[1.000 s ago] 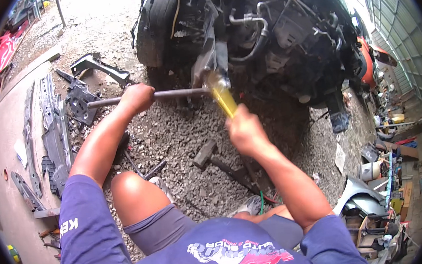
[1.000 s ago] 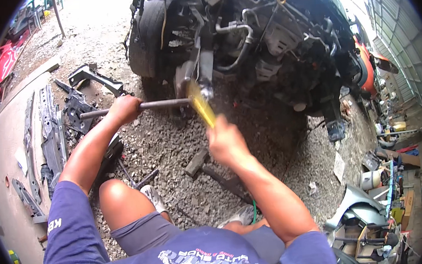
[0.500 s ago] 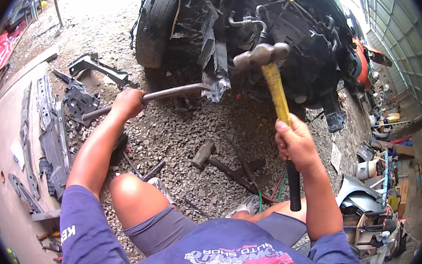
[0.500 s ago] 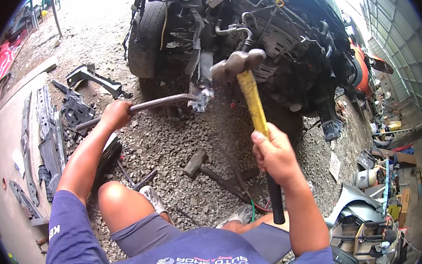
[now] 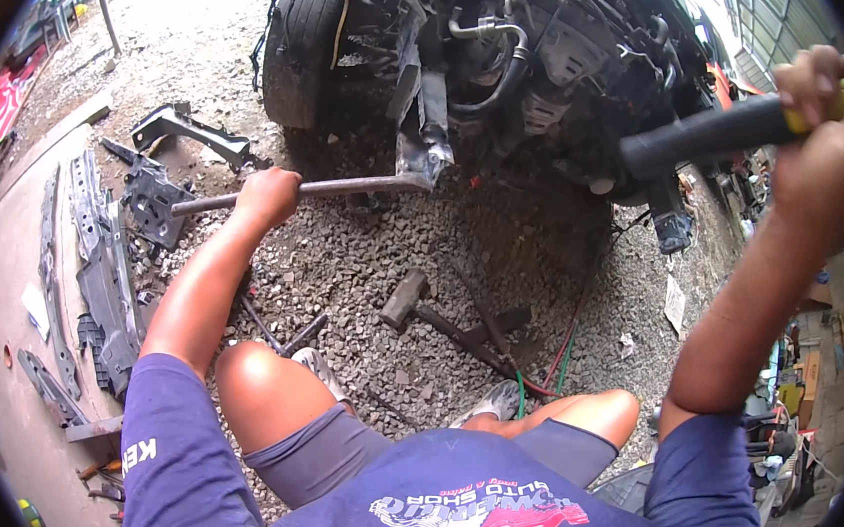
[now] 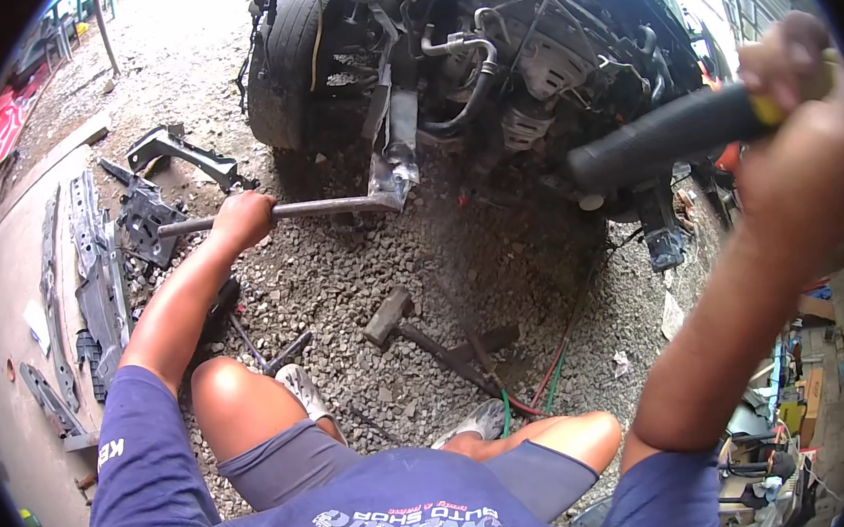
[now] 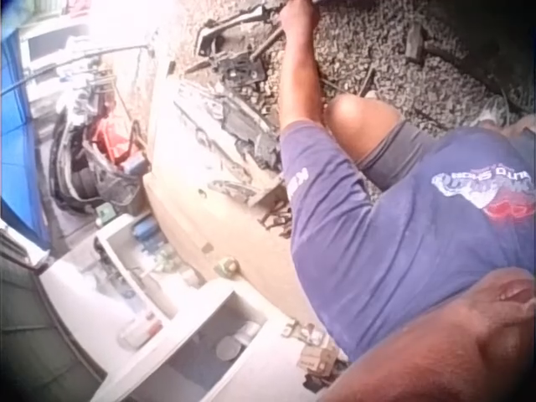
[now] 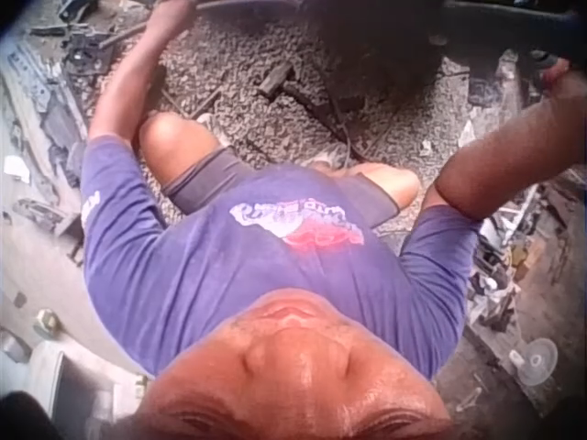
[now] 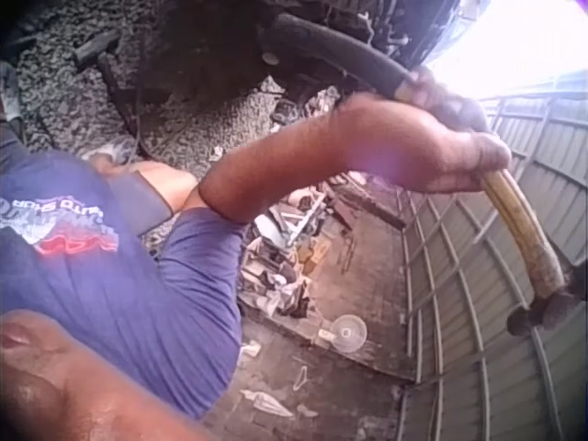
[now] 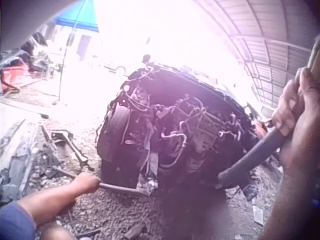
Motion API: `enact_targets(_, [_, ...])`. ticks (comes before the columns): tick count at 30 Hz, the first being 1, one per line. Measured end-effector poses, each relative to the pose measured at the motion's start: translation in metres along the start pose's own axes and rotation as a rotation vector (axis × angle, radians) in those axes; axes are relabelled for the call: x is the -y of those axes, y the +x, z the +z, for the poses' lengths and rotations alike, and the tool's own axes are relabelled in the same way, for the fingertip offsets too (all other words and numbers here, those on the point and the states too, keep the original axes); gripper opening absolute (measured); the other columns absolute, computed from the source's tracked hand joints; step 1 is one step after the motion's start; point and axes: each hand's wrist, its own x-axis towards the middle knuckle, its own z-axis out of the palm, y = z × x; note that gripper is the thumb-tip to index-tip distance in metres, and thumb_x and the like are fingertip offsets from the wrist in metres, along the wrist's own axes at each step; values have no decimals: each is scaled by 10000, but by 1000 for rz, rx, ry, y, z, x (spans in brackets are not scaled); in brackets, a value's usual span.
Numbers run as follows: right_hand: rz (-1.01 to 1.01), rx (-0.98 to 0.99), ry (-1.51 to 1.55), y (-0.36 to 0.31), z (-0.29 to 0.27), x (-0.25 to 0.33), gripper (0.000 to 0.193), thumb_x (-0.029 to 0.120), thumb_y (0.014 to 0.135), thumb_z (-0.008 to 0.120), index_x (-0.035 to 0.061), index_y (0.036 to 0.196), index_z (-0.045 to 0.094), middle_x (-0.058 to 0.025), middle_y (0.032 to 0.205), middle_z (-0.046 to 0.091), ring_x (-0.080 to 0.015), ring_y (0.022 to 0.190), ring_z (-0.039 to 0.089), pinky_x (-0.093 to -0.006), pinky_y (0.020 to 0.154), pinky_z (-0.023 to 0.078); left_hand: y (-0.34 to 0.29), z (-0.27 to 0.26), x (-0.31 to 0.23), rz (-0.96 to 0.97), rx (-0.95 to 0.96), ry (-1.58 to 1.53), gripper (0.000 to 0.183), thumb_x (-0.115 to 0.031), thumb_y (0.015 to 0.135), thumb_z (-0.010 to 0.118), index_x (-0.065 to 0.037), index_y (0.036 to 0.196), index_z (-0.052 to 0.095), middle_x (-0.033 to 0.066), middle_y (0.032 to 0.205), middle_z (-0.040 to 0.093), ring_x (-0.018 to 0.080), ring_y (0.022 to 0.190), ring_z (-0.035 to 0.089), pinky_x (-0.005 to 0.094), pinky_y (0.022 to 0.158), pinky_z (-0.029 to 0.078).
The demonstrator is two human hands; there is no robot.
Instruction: Repairing a damaged car chassis using a blowtorch, pry bar, and hammer.
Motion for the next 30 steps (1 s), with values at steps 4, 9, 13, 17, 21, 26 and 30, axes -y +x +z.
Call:
enact_targets(4, [320,255,-362,-147,336,-60,249,274,1131,564,26,1135,546,-243,938,679,-447,924,682,-529,757,558,-19,-8,17,-38,72,50,139,-203,938,678,-139,949,801,160,922,788,377,944,785,543,880,623])
enact_targets(9, [674,432,-369,-186,297,-82,274,263,1102,633,-7,1143,609,-318,870,697,-518,850,733,-549,758,554,-63,-39,26,-251,51,-217,214,-323,989,735,-145,1060,832,195,991,806,432,982,778,552,891,605])
enact_targets(13, [718,403,-194,-229,230,-51,224,236,1051,702,27,1058,621,-211,747,658,-304,656,650,-451,667,519,-119,-77,29,-377,11,-157,279,-369,991,771,-117,1092,834,231,975,797,419,942,789,548,866,604])
enact_targets(17, [849,265,24,-317,239,-71,229,228,1027,755,43,1127,665,-63,805,661,-165,662,586,-372,641,496,-157,-123,16,-453,160,-154,312,-370,945,847,-76,1048,837,215,878,793,377,850,800,521,796,604])
enact_targets(21, [1199,544,444,-292,269,-100,334,252,1048,735,42,1278,615,-92,884,690,-157,644,629,-384,589,521,-165,-138,-32,-484,410,-48,345,-379,854,914,-97,1045,856,178,912,821,335,870,810,473,823,625])
enact_targets(26, [716,585,-144,-321,321,-114,398,256,1051,722,39,1338,552,-110,863,705,-169,673,692,-423,629,565,-177,-74,-49,-497,580,68,416,-383,774,959,-99,1066,877,181,1037,834,332,941,810,447,900,626])
enact_targets(30, [1100,561,495,-281,318,-96,431,247,1009,770,-10,1278,551,-167,908,727,-267,745,736,-439,602,570,-192,-49,-10,-547,711,102,508,-359,701,1008,-112,1125,875,163,1061,838,310,973,810,421,918,628])
